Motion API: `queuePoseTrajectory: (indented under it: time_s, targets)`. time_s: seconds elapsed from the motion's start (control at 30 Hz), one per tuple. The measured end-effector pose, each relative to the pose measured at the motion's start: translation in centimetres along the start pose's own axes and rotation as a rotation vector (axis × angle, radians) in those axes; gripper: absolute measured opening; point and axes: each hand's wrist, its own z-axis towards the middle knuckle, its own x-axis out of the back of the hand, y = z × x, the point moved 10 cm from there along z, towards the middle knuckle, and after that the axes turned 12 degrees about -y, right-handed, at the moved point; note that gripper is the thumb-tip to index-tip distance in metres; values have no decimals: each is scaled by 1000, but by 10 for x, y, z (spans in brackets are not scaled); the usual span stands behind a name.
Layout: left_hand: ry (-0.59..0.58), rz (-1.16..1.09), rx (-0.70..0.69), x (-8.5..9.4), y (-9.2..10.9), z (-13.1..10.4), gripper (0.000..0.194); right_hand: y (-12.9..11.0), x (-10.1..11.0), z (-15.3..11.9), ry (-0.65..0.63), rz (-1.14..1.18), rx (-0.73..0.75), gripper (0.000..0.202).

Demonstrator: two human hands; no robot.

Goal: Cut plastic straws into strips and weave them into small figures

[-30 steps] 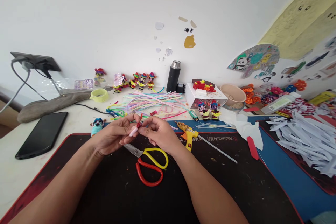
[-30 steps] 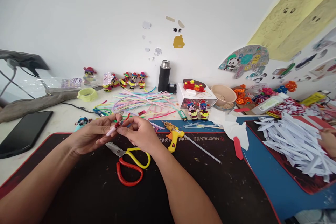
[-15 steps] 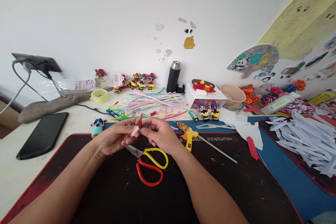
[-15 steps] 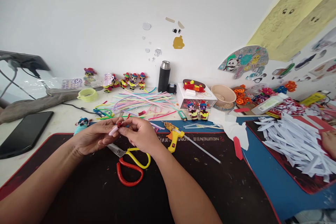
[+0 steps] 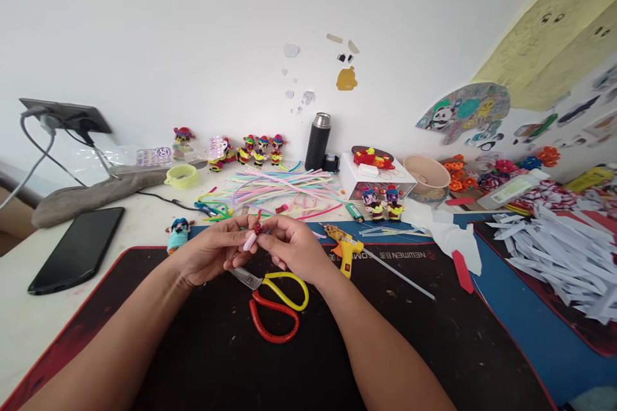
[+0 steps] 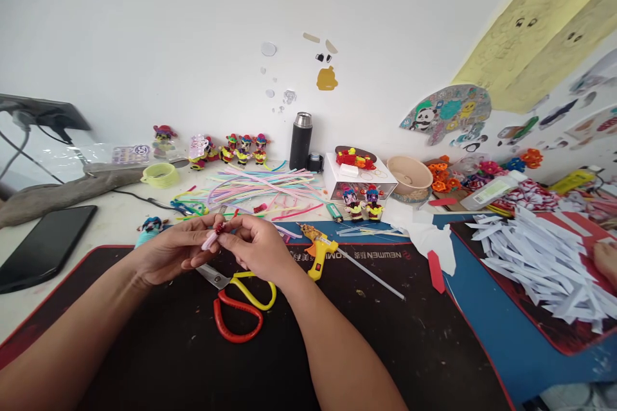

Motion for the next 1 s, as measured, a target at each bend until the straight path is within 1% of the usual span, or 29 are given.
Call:
queuePoseTrajectory:
  time_s: [0.2, 0.33, 0.43, 0.53, 0.6, 0.67, 0.8, 0.9, 1.0]
  targets:
    - [95, 130, -64, 1, 14, -3, 35, 2, 4, 1, 37, 23, 18, 24]
    - [135, 272, -68, 3, 21, -6, 34, 5, 10, 2, 87, 15, 11, 25]
    - [156, 381, -84, 3, 27, -9, 41, 7, 14, 2, 118, 10, 3, 24]
    - [201, 502, -131, 3, 38, -12, 46, 3, 19, -1, 173, -115, -1, 21]
    - [224, 583, -140, 2, 42, -13, 42, -1, 21, -3, 210, -244, 9, 20]
    - [234, 640, -115, 2, 42, -13, 38, -4, 21, -5, 236, -340, 19, 19]
    - [238, 690, -72, 5, 38, -11, 35, -4, 21, -6, 266, -428, 9, 17]
    - [275, 702, -74, 7, 39, -12, 37, -4, 20, -6, 269, -496, -5, 16]
    - [320, 699, -79, 8, 41, -13, 41, -4, 18, -4, 244, -532, -9, 16]
